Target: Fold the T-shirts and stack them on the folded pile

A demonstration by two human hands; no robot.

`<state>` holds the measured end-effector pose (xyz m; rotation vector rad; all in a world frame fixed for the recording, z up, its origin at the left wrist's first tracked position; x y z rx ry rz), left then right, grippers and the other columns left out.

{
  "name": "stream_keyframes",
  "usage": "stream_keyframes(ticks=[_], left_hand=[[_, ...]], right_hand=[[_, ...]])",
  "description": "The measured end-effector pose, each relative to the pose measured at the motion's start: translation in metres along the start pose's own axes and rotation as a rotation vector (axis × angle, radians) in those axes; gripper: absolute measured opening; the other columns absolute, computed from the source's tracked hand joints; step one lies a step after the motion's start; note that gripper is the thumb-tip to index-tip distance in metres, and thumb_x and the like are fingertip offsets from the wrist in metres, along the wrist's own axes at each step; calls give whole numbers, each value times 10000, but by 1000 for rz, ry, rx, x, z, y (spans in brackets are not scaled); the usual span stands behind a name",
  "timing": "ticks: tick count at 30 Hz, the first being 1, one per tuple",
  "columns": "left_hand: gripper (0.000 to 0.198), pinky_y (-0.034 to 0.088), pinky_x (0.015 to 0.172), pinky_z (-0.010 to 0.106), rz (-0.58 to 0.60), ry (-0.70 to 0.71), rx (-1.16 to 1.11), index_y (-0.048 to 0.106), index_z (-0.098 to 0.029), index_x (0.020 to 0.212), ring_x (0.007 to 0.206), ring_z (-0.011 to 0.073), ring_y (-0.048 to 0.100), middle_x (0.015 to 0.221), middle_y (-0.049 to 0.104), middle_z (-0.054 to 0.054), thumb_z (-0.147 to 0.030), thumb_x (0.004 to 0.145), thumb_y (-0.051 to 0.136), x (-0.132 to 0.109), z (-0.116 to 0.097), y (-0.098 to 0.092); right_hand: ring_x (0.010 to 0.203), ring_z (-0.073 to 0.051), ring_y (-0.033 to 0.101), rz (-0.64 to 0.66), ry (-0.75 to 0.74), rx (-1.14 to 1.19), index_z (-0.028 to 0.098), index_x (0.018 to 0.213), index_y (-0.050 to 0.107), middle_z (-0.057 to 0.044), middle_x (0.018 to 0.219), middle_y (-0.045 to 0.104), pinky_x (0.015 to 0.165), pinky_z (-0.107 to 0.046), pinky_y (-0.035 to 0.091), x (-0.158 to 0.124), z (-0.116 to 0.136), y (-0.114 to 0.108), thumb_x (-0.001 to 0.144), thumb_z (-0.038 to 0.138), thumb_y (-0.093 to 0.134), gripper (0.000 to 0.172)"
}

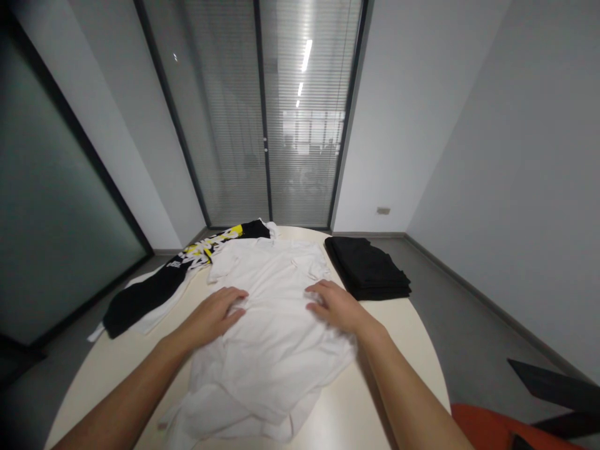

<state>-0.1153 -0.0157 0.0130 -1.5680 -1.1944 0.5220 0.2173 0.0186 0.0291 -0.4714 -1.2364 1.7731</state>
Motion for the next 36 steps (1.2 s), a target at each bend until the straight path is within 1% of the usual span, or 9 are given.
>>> stream_keyframes(ticks=[4, 6, 10, 15, 21, 26, 30, 33, 36], left_hand=[[446, 401, 1107, 400, 39, 5, 7, 548, -197, 1346, 1278, 258, 534, 1378, 592, 116, -384, 941, 556, -3, 8, 8], [530, 318, 1179, 433, 89, 21, 22, 518, -198, 1401, 1399, 278, 432, 1491, 505, 124, -434, 929, 573, -4, 13, 14], [710, 194, 1222, 510, 189, -12, 57, 413, -228, 1506, 1517, 321, 216, 1625, 301, 129, -549, 897, 590, -6, 18, 19], [873, 154, 1217, 555, 293, -55, 85, 330, -246, 1559, 1530, 357, 100, 1658, 163, 145, -640, 838, 626, -8, 15, 21], [793, 132, 1211, 580, 236, -40, 114, 367, -245, 1546, 1530, 366, 71, 1657, 149, 145, -644, 887, 555, -4, 16, 27], [763, 125, 1218, 556, 165, -14, 118, 375, -245, 1538, 1534, 330, 126, 1647, 219, 129, -657, 910, 511, 3, 30, 31], [688, 208, 1206, 511, 19, -44, 146, 466, -186, 1466, 1479, 319, 309, 1583, 377, 159, -597, 919, 546, 10, 37, 27], [518, 359, 1119, 458, -95, -62, 170, 570, -186, 1339, 1304, 301, 509, 1405, 561, 151, -465, 905, 625, 14, 31, 17], [298, 437, 1019, 418, -74, -44, 129, 647, -212, 1158, 1101, 262, 613, 1143, 673, 94, -373, 909, 624, 12, 19, 8]], right_hand=[[930, -199, 616, 139, -27, 128, 223, 1111, 685, -71, 1121, 633, 892, -312, 500, -2, 5, 4, 793, 433, 757, 388], [1034, -230, 595, 165, 8, 120, 224, 1100, 686, -79, 1157, 618, 955, -333, 477, -4, 4, 4, 728, 434, 808, 445], [1266, -289, 493, 235, 84, 115, 246, 1267, 621, -101, 1346, 550, 1111, -414, 377, -7, 0, 4, 623, 370, 865, 699], [1470, -340, 281, 304, 132, 80, 278, 1413, 548, -126, 1580, 356, 1206, -496, 216, -11, -8, 8, 649, 451, 842, 836], [1521, -365, 169, 283, 176, 11, 270, 1501, 459, -147, 1643, 236, 1217, -555, 144, -10, -8, 16, 744, 688, 704, 898], [1530, -352, 136, 191, 127, -17, 246, 1520, 432, -145, 1644, 223, 1221, -545, 155, -3, -11, 29, 820, 699, 620, 855], [1520, -325, 198, 107, 63, -58, 234, 1502, 456, -149, 1630, 270, 1218, -529, 179, 7, -19, 37, 885, 662, 557, 757], [1484, -303, 299, 13, -8, -56, 214, 1457, 503, -158, 1595, 350, 1209, -499, 227, 11, -21, 36, 906, 594, 578, 674], [1399, -281, 431, -62, -81, -1, 195, 1338, 590, -160, 1509, 464, 1170, -447, 320, 10, -14, 24, 904, 516, 621, 541]])
Point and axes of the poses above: each hand's wrist, its own x-axis towards the middle knuckle, its own y-axis out of the palm, z = x × y, the point moved 2 cm from there along x, towards the middle knuckle
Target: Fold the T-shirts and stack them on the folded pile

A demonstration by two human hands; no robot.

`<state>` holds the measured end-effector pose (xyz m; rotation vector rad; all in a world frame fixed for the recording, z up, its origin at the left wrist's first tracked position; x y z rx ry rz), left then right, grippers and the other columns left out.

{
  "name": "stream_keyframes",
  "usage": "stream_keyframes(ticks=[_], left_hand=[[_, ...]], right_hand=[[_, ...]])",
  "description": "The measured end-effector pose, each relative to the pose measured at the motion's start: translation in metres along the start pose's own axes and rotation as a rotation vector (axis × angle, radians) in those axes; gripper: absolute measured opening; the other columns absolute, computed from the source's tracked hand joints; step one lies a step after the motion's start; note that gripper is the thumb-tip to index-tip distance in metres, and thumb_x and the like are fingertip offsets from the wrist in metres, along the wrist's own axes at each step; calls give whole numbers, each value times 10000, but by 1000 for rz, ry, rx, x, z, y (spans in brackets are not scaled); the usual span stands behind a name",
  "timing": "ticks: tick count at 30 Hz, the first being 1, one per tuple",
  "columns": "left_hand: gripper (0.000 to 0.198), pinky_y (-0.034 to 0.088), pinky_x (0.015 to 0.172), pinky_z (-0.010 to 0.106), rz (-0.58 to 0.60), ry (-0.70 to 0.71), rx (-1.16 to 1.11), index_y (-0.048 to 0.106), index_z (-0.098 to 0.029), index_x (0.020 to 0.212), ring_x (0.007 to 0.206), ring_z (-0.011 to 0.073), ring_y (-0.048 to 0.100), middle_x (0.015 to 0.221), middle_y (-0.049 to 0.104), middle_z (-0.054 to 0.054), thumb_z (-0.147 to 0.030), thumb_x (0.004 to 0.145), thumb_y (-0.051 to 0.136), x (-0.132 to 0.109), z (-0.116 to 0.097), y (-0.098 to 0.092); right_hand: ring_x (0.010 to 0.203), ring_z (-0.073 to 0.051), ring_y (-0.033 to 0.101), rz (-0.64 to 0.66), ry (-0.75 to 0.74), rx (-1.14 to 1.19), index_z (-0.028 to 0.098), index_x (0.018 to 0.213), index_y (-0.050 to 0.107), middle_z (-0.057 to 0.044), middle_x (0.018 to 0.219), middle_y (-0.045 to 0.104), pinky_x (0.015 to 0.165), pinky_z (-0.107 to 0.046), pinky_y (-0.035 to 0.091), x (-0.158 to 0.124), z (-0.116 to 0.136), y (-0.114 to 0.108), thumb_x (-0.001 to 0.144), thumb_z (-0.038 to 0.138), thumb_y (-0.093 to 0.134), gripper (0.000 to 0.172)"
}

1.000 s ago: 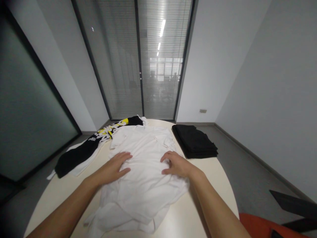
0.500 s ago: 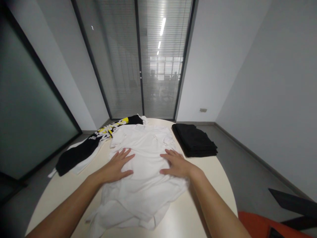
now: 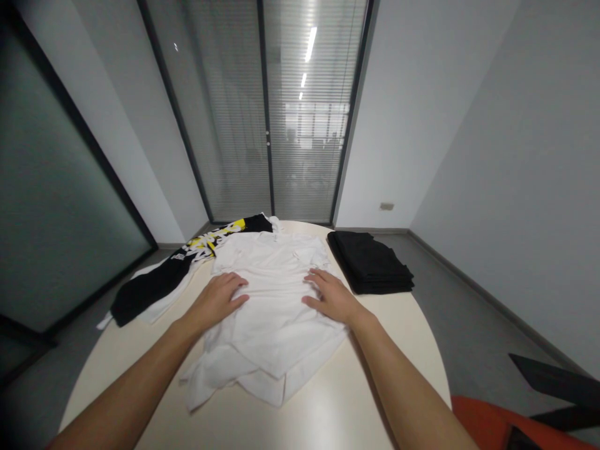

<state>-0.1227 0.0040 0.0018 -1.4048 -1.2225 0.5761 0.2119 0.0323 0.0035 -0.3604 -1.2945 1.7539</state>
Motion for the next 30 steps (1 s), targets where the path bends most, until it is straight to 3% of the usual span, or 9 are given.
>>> stream_keyframes(ticks=[2, 5, 11, 14, 17, 22, 25, 28, 30], left_hand=[[244, 448, 1004, 400, 45, 47, -55, 657, -218, 1097, 1065, 248, 627, 1104, 687, 81, -374, 915, 609, -5, -6, -5], [325, 404, 1086, 410, 113, 112, -109, 647, -220, 1148, 1236, 267, 565, 1314, 633, 109, -430, 901, 618, -13, -9, -5], [609, 185, 1212, 523, 219, 44, -26, 519, -235, 1406, 1483, 311, 299, 1599, 358, 125, -568, 901, 587, -12, 1, 10], [534, 281, 1169, 485, 93, 18, 18, 560, -185, 1358, 1396, 315, 416, 1513, 466, 153, -483, 915, 595, -4, 1, 5], [324, 417, 1039, 394, 3, 44, -54, 642, -186, 1183, 1167, 259, 576, 1251, 642, 113, -370, 924, 576, -2, -5, -7], [199, 465, 754, 290, 121, 1, -261, 667, -213, 904, 820, 186, 624, 874, 691, 24, -364, 922, 539, -9, -12, -18], [203, 451, 733, 285, 169, -5, -294, 660, -207, 869, 805, 186, 614, 855, 688, 22, -384, 896, 564, -12, -12, -18], [265, 456, 756, 294, 210, -7, -325, 661, -197, 864, 824, 192, 607, 874, 691, 36, -410, 924, 515, -12, -8, -19], [303, 460, 795, 301, 238, 18, -367, 666, -188, 853, 853, 196, 609, 890, 698, 47, -406, 946, 477, -11, -7, -21]], right_hand=[[1288, -259, 535, -6, -25, 73, 199, 1182, 664, -140, 1373, 580, 1119, -407, 389, -2, 11, -11, 900, 479, 635, 398], [1118, -229, 633, 125, -25, 199, 220, 1043, 707, -89, 1166, 687, 1029, -362, 467, -5, 30, -20, 876, 485, 664, 317], [1396, -308, 440, 271, 15, 135, 211, 1299, 645, -149, 1488, 507, 1161, -460, 337, -6, 37, -2, 836, 576, 675, 591], [1463, -316, 341, 232, 16, 64, 210, 1377, 580, -151, 1545, 438, 1202, -519, 235, -3, 28, 8, 906, 562, 591, 588], [1400, -305, 427, 146, -33, 43, 206, 1323, 605, -153, 1493, 495, 1170, -494, 295, 0, 30, 6, 918, 494, 601, 498], [1055, -246, 602, 156, -204, 106, 223, 1021, 691, -79, 1074, 678, 973, -383, 447, 2, 67, -3, 783, 499, 770, 373], [964, -225, 602, 231, -253, 96, 220, 927, 705, -49, 959, 671, 907, -347, 443, 2, 85, 2, 726, 416, 830, 307], [924, -192, 607, 230, -261, 129, 215, 876, 709, -32, 905, 679, 883, -313, 431, 4, 85, 7, 823, 214, 704, 53], [893, -182, 610, 169, -187, 165, 205, 886, 696, -35, 889, 687, 848, -297, 435, 5, 77, 8, 871, 190, 622, 78]])
Point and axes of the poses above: each hand's wrist, its own x-axis towards the middle knuckle, its own y-axis out of the palm, z = x × y, the point moved 2 cm from there along x, towards the middle knuckle
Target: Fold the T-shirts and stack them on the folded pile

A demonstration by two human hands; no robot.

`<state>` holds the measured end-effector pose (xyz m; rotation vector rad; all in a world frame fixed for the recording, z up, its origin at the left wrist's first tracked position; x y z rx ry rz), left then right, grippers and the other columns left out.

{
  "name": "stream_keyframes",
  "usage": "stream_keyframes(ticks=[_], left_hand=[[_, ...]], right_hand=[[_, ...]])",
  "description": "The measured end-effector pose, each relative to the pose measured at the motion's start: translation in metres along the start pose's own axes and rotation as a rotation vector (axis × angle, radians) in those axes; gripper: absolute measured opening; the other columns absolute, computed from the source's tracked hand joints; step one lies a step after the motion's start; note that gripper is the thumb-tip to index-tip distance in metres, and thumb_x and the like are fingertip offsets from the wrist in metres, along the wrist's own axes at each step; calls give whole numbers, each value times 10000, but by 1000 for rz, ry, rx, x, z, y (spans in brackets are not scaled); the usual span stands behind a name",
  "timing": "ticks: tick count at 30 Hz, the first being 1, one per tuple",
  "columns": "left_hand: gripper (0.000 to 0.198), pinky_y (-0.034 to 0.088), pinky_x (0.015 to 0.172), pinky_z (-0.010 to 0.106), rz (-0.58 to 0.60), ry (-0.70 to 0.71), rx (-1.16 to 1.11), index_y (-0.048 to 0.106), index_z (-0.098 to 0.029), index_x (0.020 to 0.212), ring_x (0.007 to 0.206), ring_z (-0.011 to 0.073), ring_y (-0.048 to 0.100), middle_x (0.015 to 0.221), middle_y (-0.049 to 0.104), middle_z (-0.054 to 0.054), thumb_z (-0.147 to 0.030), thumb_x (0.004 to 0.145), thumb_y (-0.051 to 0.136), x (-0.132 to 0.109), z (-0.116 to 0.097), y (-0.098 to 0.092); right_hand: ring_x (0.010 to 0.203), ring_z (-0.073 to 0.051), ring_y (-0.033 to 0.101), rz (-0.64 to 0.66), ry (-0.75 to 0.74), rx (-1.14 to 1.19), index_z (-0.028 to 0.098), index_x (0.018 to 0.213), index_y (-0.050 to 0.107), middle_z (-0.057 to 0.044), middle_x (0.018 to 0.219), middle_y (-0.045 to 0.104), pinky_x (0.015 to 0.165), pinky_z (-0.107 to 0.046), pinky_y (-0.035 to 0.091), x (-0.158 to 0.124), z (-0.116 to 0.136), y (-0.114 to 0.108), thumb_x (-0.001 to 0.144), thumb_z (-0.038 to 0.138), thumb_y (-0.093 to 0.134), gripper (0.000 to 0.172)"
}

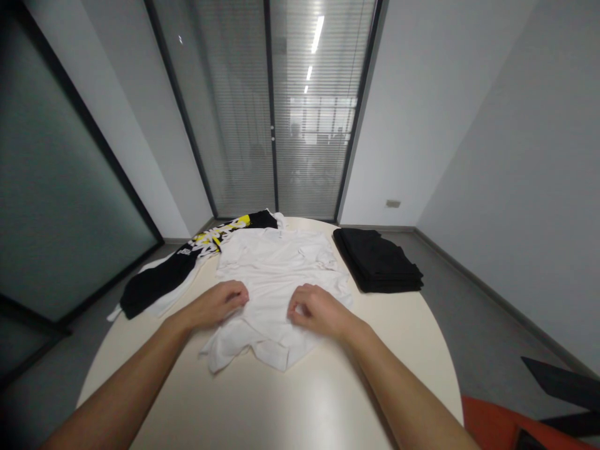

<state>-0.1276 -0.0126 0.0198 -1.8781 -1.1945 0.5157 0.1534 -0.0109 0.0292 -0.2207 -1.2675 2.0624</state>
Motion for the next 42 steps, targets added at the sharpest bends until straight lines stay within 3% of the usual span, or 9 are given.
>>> stream_keyframes(ticks=[4, 8, 13, 17, 23, 27, 33, 36, 42], left_hand=[[258, 453, 860, 305, 49, 106, -45, 679, -186, 841, 884, 196, 617, 912, 703, 51, -419, 897, 585, -2, -11, -1], [341, 444, 886, 315, 50, 152, 10, 702, -212, 979, 934, 215, 617, 1003, 710, 45, -452, 750, 783, -2, -26, 8], [99, 436, 853, 289, 54, 162, 54, 715, -211, 853, 889, 185, 631, 902, 720, 23, -293, 872, 663, 3, -25, 23], [96, 447, 798, 275, 14, 88, 53, 708, -208, 873, 859, 179, 625, 894, 709, 21, -292, 867, 663, 3, -24, 22], [273, 428, 928, 306, 52, 207, 50, 700, -228, 1006, 1002, 207, 627, 1035, 722, 24, -349, 776, 785, 0, -47, 21], [127, 436, 827, 284, 26, 111, 104, 716, -228, 978, 904, 188, 636, 971, 728, 16, -285, 877, 663, 4, -47, 25], [182, 405, 728, 277, -56, -29, 169, 712, -221, 945, 816, 191, 627, 872, 718, 19, -313, 932, 555, 7, -37, 25], [210, 383, 678, 270, -44, -35, 174, 701, -222, 915, 761, 183, 612, 815, 696, 13, -342, 939, 530, 6, -37, 27], [303, 422, 741, 281, -52, 8, 164, 698, -217, 994, 851, 206, 634, 945, 720, 25, -462, 816, 695, 3, -39, 29]], right_hand=[[687, -145, 560, -151, 256, 28, 180, 880, 658, -22, 773, 654, 651, -256, 405, -4, -16, -7, 924, 301, 568, 157], [579, -108, 500, 73, 239, 164, 183, 830, 686, 36, 639, 583, 561, -224, 357, -8, -9, -10, 791, 429, 750, 257], [586, -106, 530, 230, 215, 124, 217, 937, 771, 42, 671, 611, 563, -221, 355, -12, -7, -12, 685, 346, 830, 289], [596, -112, 550, 192, 199, 84, 218, 876, 783, 22, 679, 647, 572, -226, 357, -13, -16, -12, 785, 282, 717, 129], [593, -128, 571, -53, 303, 21, 220, 985, 699, 8, 663, 681, 583, -232, 347, -8, -15, -16, 928, 337, 569, 184], [655, -143, 617, -125, 333, -26, 238, 982, 682, -8, 778, 724, 638, -246, 379, -5, -15, -13, 939, 339, 555, 168], [755, -168, 620, -36, 216, 0, 227, 1060, 665, -28, 870, 701, 705, -256, 434, -9, -18, -7, 835, 305, 678, 238], [821, -176, 615, -18, 138, -12, 216, 989, 687, -46, 943, 699, 758, -264, 450, -8, -17, -8, 830, 249, 670, 164], [817, -172, 631, -86, 158, 157, 193, 912, 699, -65, 960, 717, 749, -269, 464, -9, -24, -11, 902, 330, 632, 153]])
Point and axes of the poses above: each hand's wrist, its own x-axis towards the middle knuckle, its own y-axis out of the palm, z = x × y, the point moved 2 cm from there along x, towards the middle knuckle
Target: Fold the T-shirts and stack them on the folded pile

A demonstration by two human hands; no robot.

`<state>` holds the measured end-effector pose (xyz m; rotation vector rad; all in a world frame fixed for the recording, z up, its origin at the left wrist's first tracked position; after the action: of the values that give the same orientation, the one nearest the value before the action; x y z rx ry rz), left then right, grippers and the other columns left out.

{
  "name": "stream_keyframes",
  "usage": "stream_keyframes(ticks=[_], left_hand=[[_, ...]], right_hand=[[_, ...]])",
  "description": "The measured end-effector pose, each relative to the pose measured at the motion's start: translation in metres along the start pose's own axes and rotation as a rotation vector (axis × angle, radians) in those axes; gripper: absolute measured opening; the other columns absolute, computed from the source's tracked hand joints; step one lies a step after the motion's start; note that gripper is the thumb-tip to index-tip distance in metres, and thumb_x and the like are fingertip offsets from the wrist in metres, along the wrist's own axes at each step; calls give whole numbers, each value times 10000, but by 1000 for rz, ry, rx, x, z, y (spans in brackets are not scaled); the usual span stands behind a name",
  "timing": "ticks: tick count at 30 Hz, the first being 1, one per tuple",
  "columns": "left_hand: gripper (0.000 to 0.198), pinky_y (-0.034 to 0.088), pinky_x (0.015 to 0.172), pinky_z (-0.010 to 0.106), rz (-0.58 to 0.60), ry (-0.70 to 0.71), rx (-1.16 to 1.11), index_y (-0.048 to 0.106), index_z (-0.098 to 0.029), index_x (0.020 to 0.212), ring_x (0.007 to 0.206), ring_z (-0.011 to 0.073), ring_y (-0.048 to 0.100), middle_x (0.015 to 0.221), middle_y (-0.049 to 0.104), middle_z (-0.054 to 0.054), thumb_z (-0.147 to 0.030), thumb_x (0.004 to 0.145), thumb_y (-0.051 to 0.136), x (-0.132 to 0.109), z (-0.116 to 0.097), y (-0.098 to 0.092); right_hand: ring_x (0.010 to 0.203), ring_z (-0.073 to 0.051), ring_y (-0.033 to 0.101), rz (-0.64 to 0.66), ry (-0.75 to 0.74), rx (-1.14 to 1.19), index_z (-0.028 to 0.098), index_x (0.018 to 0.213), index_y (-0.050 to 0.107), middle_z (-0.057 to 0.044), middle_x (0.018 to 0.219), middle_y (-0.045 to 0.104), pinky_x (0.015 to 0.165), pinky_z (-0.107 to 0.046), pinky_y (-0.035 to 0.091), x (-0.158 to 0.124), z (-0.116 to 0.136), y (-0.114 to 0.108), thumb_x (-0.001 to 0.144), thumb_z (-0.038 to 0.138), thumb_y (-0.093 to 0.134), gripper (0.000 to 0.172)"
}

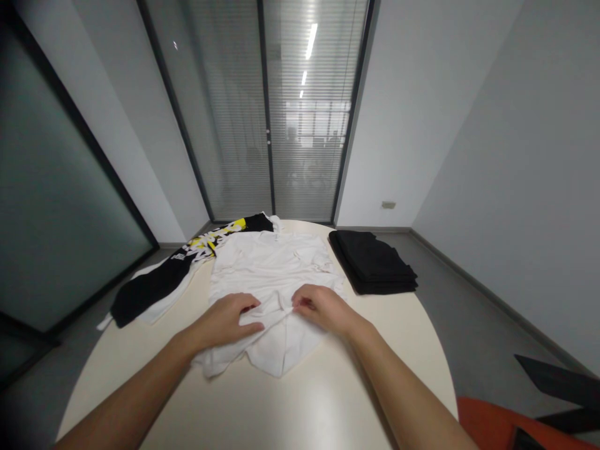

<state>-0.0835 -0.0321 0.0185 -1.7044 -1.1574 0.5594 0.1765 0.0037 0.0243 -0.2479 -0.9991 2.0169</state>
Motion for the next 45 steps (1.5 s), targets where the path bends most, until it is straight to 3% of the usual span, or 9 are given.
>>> stream_keyframes(ticks=[7, 10, 17, 22, 25, 27, 36, 41, 45], left_hand=[[443, 456, 826, 320, 19, 11, 17, 706, -217, 1060, 939, 244, 655, 1050, 730, 47, -530, 751, 757, -2, -3, -5], [471, 457, 852, 331, 30, 31, 21, 701, -220, 1075, 961, 253, 655, 1066, 728, 49, -526, 726, 781, -3, -5, -6], [271, 452, 764, 295, 40, 9, 31, 688, -210, 1014, 868, 216, 641, 948, 713, 33, -402, 823, 703, 0, 2, 2], [273, 451, 792, 304, 26, 6, 35, 685, -200, 1032, 911, 229, 643, 1001, 716, 47, -393, 839, 688, 2, 6, 6], [269, 448, 792, 304, 28, 11, 20, 685, -203, 1043, 904, 225, 641, 1002, 719, 41, -378, 839, 687, 2, 6, 6], [259, 447, 788, 303, 30, 12, 22, 688, -202, 1030, 902, 226, 640, 997, 719, 41, -373, 835, 690, 2, 5, 6], [269, 456, 774, 294, 31, -3, -9, 690, -207, 1042, 891, 216, 642, 978, 717, 32, -365, 825, 703, 1, 5, 4], [267, 456, 776, 294, 33, -5, -6, 690, -208, 1039, 893, 216, 644, 983, 719, 33, -367, 825, 705, 1, 5, 5], [270, 456, 782, 299, 35, -9, 0, 694, -205, 1040, 898, 221, 645, 992, 721, 38, -369, 825, 705, 1, 5, 5]], right_hand=[[694, -154, 586, 11, 146, 204, 164, 867, 676, -32, 755, 670, 644, -264, 432, -2, -13, -3, 894, 493, 633, 333], [677, -140, 540, -69, 138, 245, 169, 891, 637, -12, 736, 619, 640, -263, 414, -2, -16, -8, 891, 534, 626, 365], [626, -128, 489, -296, 132, 196, 193, 958, 592, 1, 750, 573, 607, -262, 400, 1, -26, -13, 936, 518, 545, 329], [873, -197, 627, -229, 88, 34, 189, 993, 694, -87, 1003, 683, 785, -316, 483, 2, -22, -7, 957, 451, 529, 312], [1084, -244, 615, -186, 1, -116, 206, 1007, 732, -108, 1174, 663, 984, -382, 444, 1, -13, -7, 894, 448, 649, 281], [1119, -266, 601, -151, -12, -214, 218, 1023, 743, -106, 1199, 661, 1026, -412, 417, 0, -9, -7, 828, 444, 733, 299], [929, -227, 626, -26, 62, -269, 201, 971, 744, -73, 969, 715, 853, -334, 448, -1, -17, -1, 819, 363, 732, 223], [867, -201, 626, -44, 93, -133, 197, 909, 726, -62, 929, 709, 801, -305, 448, -2, -12, -9, 846, 338, 698, 156], [907, -200, 622, -97, 96, 57, 195, 883, 700, -46, 926, 703, 837, -308, 446, -5, -10, -19, 869, 418, 678, 224]])
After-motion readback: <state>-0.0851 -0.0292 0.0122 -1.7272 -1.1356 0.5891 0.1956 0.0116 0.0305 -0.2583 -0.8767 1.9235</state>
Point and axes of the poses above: each hand's wrist, its own x-axis towards the middle knuckle, its own y-axis out of the palm, z = x × y, the point moved 2 cm from there along x, towards the middle knuckle
